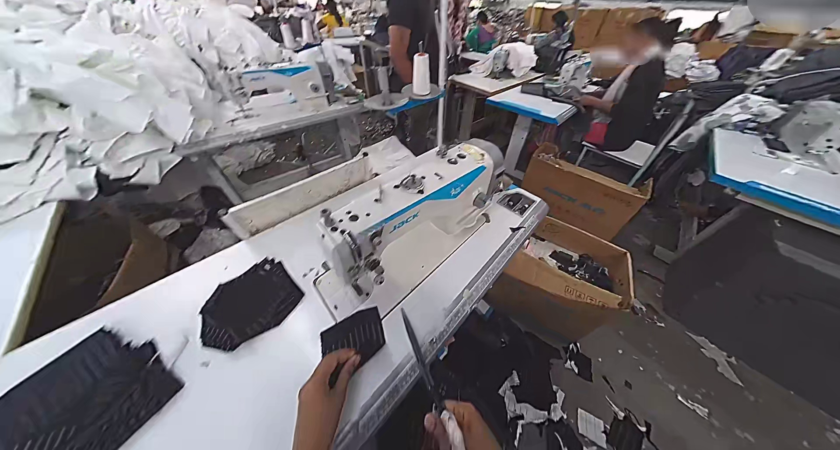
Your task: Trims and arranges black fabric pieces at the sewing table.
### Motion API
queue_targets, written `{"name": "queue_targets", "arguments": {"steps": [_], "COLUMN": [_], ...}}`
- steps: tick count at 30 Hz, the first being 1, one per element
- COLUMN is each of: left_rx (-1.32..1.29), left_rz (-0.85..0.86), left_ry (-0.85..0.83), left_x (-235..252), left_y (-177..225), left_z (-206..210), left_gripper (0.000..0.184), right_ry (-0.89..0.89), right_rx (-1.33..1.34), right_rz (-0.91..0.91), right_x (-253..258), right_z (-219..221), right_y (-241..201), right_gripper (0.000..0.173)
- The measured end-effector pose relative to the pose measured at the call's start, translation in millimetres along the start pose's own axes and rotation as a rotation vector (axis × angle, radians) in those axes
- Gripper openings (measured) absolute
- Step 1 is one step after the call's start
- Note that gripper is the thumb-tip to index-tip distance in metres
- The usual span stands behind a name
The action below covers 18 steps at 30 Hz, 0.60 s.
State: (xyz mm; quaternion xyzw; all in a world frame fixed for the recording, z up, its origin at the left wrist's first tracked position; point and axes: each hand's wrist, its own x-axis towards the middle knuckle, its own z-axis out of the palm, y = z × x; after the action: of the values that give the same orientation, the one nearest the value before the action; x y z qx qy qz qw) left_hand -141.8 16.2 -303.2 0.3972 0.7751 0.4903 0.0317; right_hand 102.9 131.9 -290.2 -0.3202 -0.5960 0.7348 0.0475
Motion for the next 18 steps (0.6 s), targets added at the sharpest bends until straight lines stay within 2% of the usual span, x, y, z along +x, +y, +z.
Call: {"name": "queue_targets", "arguments": {"steps": [1,3,6,9,13,15,18], "left_rx": [0.009,-0.018,-0.055,-0.055,-0.031,-0.063,-0.286], "left_rz": [-0.051,-0.187,-0.365,-0.385,-0.420,-0.417,-0.437], "left_ry": [0.039,0.014,-0.170,-0.257,-0.273,-0.210,0.051], "left_x": [2.2,8.2,11.2,7.2,0.6,1.0,14.3], "left_y": [1.1,6.3,15.9,19.8,26.8,27.2,18.4], "left_z": [1.5,-0.7,-8.4,-14.3,-13.3,-11.7,-23.9], "left_gripper": [0.015,0.016,0.021,0.025,0.026,0.027,0.029], "right_ry": [-0.007,-0.023,-0.016,0.018,0.041,0.048,0.057], "right_rx": [0.021,0.051,0.070,0.100,0.110,0.111,0.120], "right_rz": [0.003,0.016,0.035,0.045,0.023,0.009,-0.002], "right_x": [-2.1,-3.8,-4.9,-5.8,-6.3,-6.8,-8.0], "right_z": [1.4,3.0,2.3,1.3,-3.1,-4.5,-5.6], "right_y": [-2.1,-9.1,-14.1,-10.0,-0.8,0.9,-1.0], "right_gripper": [0.026,0.024,0.022,0.022,0.024,0.025,0.023]}}
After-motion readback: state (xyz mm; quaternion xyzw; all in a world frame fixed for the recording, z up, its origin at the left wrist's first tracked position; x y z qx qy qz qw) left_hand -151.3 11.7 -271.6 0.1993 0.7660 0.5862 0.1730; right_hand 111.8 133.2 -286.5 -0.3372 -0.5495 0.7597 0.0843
